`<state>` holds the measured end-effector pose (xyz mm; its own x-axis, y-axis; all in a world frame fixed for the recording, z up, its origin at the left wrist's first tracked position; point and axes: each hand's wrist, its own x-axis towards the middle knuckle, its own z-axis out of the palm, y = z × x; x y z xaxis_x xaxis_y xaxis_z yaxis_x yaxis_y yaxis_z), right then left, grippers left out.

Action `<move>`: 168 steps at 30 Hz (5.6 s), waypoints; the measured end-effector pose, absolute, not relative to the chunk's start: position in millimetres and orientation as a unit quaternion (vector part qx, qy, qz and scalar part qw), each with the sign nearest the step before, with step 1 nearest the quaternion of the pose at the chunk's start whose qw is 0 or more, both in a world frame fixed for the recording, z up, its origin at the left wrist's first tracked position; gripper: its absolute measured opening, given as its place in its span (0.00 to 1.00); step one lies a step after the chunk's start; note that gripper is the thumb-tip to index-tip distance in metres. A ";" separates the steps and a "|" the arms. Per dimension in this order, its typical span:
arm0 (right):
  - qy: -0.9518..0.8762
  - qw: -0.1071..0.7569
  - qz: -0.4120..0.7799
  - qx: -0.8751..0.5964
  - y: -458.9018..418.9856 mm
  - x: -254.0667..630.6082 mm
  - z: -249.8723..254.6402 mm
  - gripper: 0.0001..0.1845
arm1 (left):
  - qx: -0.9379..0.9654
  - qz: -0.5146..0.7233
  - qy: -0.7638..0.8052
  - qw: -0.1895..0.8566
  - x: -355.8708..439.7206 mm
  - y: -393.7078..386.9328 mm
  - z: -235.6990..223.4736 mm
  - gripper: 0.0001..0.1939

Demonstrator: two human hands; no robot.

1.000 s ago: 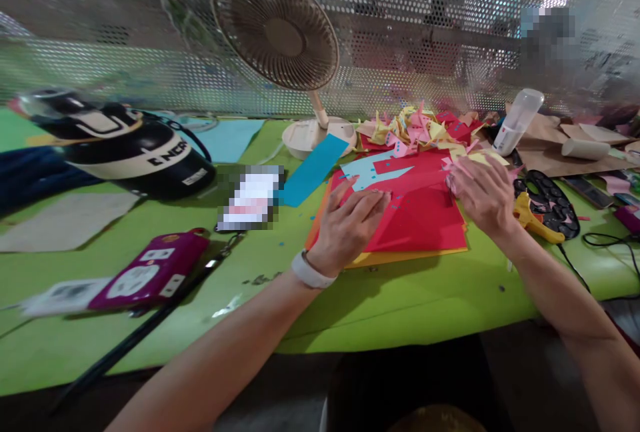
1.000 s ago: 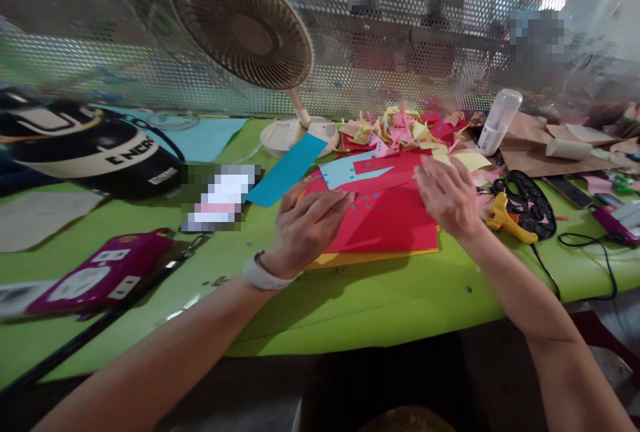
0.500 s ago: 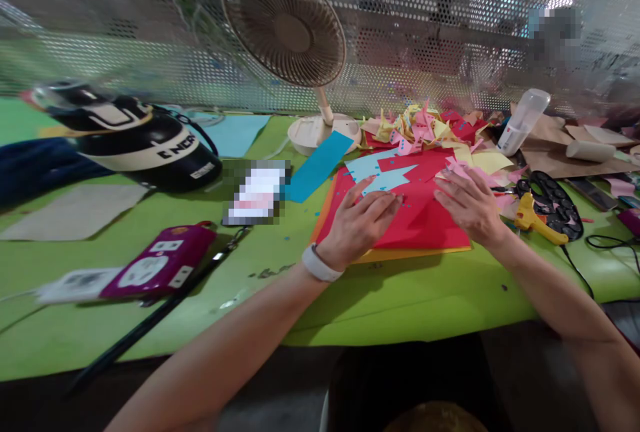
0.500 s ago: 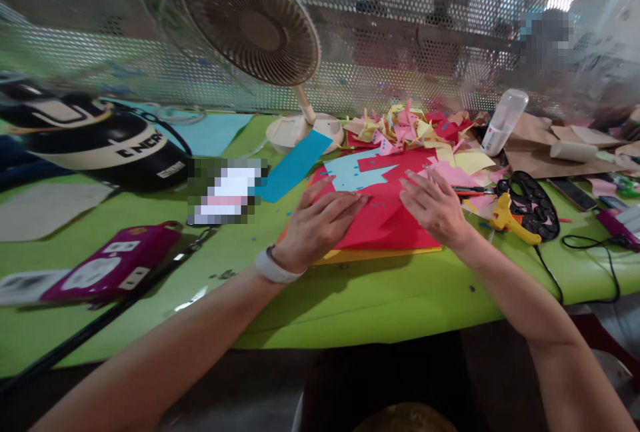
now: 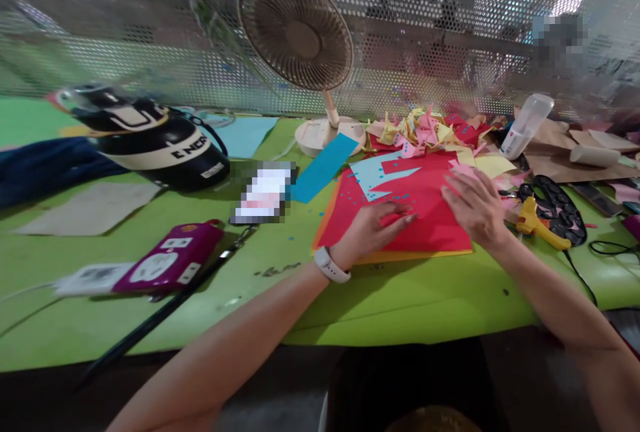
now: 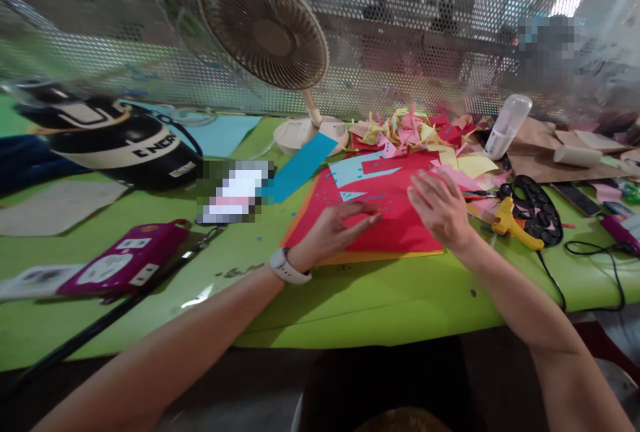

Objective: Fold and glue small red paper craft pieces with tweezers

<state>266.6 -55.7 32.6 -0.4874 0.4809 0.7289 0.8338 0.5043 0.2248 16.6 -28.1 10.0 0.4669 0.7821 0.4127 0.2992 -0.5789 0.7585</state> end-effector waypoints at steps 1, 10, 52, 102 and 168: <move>-0.825 0.295 -0.282 -0.391 -59.9 259.8 30.6 0.16 | 0.763 0.384 0.336 0.396 22.0 -34.7 10.1 0.22; -0.849 0.258 -0.313 -0.340 -64.1 245.3 25.7 0.15 | 0.459 0.473 0.308 0.686 34.0 -36.7 3.6 0.20; -0.479 0.513 0.555 -0.447 -70.4 226.8 21.0 0.19 | 0.830 0.456 0.312 0.075 11.7 -30.0 -11.1 0.27; -0.967 0.135 -0.109 -0.187 -91.8 250.6 14.7 0.20 | 0.458 0.350 0.401 0.712 29.4 -43.2 1.9 0.20; -0.799 0.377 -0.034 -0.466 -69.2 223.2 8.6 0.22 | 0.417 0.391 0.269 0.775 36.2 -49.5 -4.8 0.23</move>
